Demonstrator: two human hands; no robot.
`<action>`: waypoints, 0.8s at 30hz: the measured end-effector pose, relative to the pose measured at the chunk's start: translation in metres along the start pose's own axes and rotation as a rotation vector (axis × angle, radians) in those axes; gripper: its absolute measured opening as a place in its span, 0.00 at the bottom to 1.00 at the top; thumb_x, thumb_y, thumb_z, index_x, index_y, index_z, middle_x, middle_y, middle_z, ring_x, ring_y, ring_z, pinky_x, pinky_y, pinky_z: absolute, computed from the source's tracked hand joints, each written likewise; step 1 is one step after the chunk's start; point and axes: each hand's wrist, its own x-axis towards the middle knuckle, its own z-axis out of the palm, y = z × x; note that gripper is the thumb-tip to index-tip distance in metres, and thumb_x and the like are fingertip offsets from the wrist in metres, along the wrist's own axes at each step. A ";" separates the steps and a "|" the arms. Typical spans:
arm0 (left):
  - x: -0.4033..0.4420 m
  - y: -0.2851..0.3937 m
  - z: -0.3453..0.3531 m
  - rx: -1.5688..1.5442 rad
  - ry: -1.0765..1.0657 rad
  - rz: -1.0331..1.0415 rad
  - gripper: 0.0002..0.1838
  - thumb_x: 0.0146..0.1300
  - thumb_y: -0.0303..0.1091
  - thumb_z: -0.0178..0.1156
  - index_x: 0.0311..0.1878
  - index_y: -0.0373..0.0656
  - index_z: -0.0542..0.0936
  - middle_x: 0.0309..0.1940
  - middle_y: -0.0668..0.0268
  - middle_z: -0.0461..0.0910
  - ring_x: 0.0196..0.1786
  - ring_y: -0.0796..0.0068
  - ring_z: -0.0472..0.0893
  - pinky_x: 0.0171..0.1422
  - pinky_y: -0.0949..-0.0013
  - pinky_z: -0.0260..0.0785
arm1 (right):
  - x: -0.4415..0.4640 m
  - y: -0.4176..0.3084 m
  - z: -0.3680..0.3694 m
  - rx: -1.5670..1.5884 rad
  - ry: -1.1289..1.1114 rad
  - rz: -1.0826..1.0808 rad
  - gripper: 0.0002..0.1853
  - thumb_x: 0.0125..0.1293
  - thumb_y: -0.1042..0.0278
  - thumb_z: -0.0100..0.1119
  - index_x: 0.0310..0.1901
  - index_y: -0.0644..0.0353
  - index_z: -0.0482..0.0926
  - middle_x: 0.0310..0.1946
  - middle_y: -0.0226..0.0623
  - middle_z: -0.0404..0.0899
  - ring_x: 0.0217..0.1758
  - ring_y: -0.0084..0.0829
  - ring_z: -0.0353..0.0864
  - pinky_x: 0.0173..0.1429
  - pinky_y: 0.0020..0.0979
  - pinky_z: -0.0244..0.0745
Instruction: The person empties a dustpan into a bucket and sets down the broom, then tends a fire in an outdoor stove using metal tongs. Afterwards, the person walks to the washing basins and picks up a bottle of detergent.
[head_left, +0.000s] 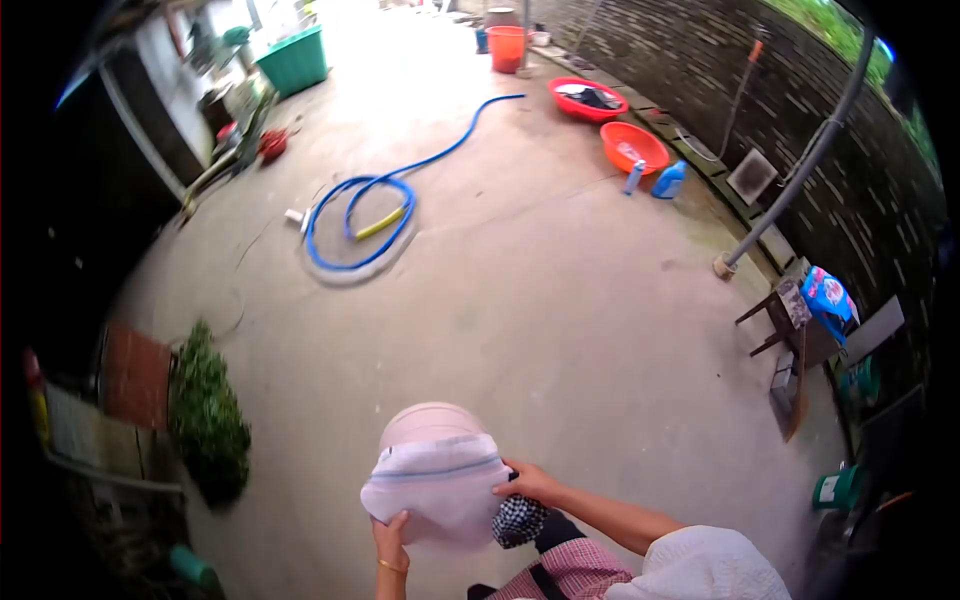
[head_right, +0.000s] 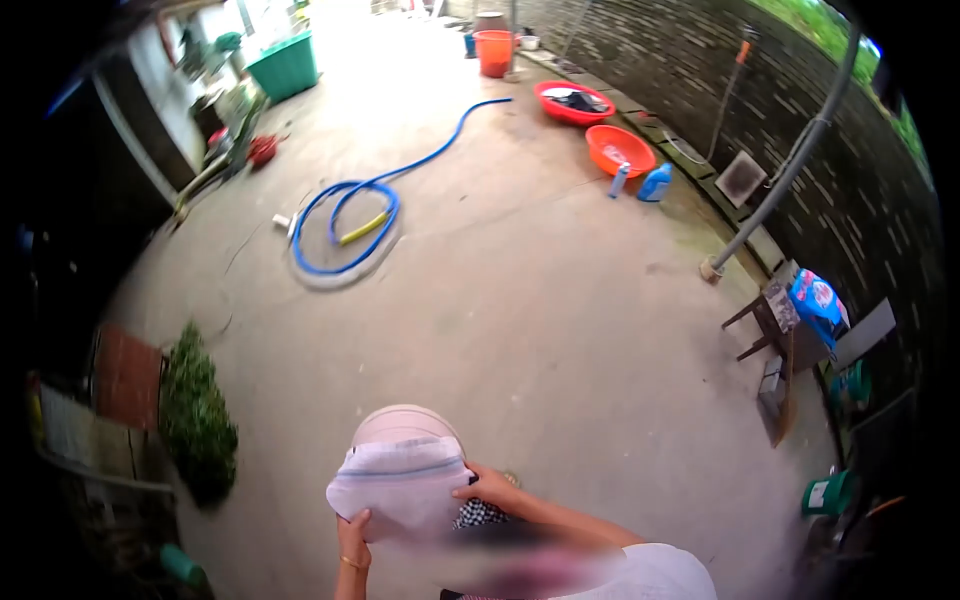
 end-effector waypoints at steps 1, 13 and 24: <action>0.037 0.015 0.030 0.023 -0.019 0.027 0.36 0.45 0.21 0.58 0.61 0.41 0.58 0.54 0.64 0.66 0.56 0.67 0.67 0.60 0.67 0.58 | 0.028 -0.005 -0.023 0.024 0.083 -0.059 0.35 0.46 0.69 0.65 0.58 0.62 0.65 0.48 0.39 0.74 0.50 0.28 0.72 0.55 0.27 0.65; 0.249 0.249 0.487 0.204 -0.304 0.253 0.30 0.44 0.24 0.62 0.54 0.39 0.65 0.44 0.64 0.71 0.45 0.73 0.71 0.51 0.71 0.64 | 0.095 -0.301 -0.368 0.351 0.312 -0.402 0.31 0.46 0.70 0.64 0.55 0.66 0.67 0.44 0.39 0.75 0.45 0.27 0.74 0.50 0.26 0.68; 0.520 0.351 0.847 0.297 -0.593 0.150 0.29 0.46 0.23 0.59 0.55 0.38 0.64 0.47 0.63 0.71 0.50 0.70 0.71 0.54 0.69 0.63 | 0.246 -0.511 -0.687 0.525 0.517 -0.365 0.32 0.46 0.71 0.65 0.55 0.68 0.66 0.45 0.42 0.75 0.46 0.29 0.74 0.50 0.26 0.69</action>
